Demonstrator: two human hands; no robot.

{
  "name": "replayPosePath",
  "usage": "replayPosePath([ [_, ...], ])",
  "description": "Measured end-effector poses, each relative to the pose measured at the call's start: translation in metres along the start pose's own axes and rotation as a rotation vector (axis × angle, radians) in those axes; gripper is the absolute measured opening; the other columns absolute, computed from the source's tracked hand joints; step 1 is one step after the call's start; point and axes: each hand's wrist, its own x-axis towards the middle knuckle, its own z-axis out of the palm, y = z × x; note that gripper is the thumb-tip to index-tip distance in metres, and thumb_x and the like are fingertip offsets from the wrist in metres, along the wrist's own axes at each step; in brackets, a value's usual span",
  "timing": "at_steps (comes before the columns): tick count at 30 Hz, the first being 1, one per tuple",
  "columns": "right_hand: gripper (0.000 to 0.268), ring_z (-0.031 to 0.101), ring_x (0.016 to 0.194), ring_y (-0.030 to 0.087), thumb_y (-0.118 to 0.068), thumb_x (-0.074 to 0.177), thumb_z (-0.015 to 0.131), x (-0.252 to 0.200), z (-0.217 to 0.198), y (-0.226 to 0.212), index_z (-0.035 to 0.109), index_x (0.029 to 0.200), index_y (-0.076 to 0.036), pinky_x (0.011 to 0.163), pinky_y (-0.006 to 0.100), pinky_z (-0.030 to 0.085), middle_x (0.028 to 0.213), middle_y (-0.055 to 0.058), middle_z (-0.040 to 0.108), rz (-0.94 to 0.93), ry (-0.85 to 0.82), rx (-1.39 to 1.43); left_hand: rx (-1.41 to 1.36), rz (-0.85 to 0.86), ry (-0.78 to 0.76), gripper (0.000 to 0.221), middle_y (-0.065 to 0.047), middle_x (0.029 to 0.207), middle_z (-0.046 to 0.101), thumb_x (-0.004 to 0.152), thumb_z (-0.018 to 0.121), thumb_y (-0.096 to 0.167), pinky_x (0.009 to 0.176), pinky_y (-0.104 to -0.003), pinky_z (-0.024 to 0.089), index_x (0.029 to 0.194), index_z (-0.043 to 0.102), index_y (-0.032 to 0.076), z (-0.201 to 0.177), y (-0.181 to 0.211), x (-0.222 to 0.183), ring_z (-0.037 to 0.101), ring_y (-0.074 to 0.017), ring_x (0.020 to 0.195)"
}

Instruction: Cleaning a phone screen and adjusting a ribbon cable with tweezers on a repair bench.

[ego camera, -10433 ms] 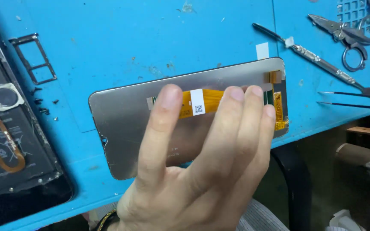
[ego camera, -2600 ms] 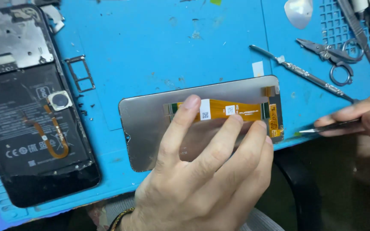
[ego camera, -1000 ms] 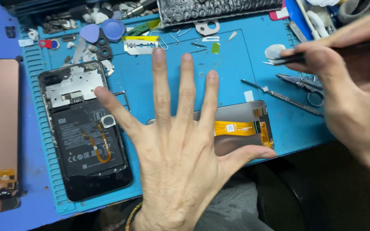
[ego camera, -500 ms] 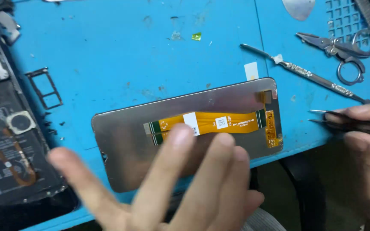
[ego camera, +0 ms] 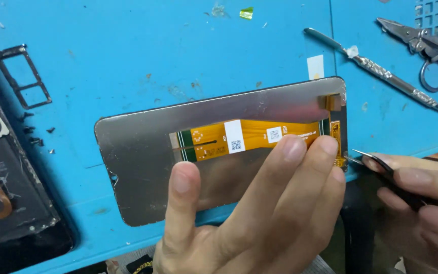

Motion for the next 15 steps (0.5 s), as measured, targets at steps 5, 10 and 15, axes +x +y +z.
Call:
replayPosePath([
  [5,0.052,0.044,0.129,-0.007,0.006,0.094,0.056,-0.02,-0.005,0.021,0.062,0.143,-0.013,0.097,0.009,0.034,0.154,-0.011,0.057,-0.083,-0.022,-0.158,-0.086,-0.03,0.028,0.021,0.014,0.153,0.073,0.127,0.063,0.04,0.118,-0.053,0.031,0.143,0.057,0.03,0.0,-0.005,-0.005,0.064,-0.0113,0.143],
  [10,0.031,0.066,0.156,0.038,-0.004,0.105,0.048,-0.029,0.012,0.037,0.036,0.132,-0.013,0.111,0.025,0.062,0.165,0.024,0.048,-0.456,0.087,0.076,-0.097,-0.039,0.037,0.02,0.014,0.152,0.073,0.126,0.063,0.04,0.118,-0.053,0.032,0.142,0.057,0.029,-0.001,-0.004,-0.012,0.065,-0.0113,0.142],
  [15,0.056,0.026,0.139,-0.02,0.009,0.1,0.044,-0.009,-0.014,0.091,0.055,0.151,-0.011,0.089,0.005,0.028,0.159,-0.014,0.051,-0.14,-0.125,-0.123,-0.106,-0.048,0.043,0.019,0.013,0.152,0.073,0.126,0.063,0.039,0.117,-0.053,0.033,0.142,0.058,0.029,0.0,-0.005,-0.016,0.065,-0.0113,0.142],
])
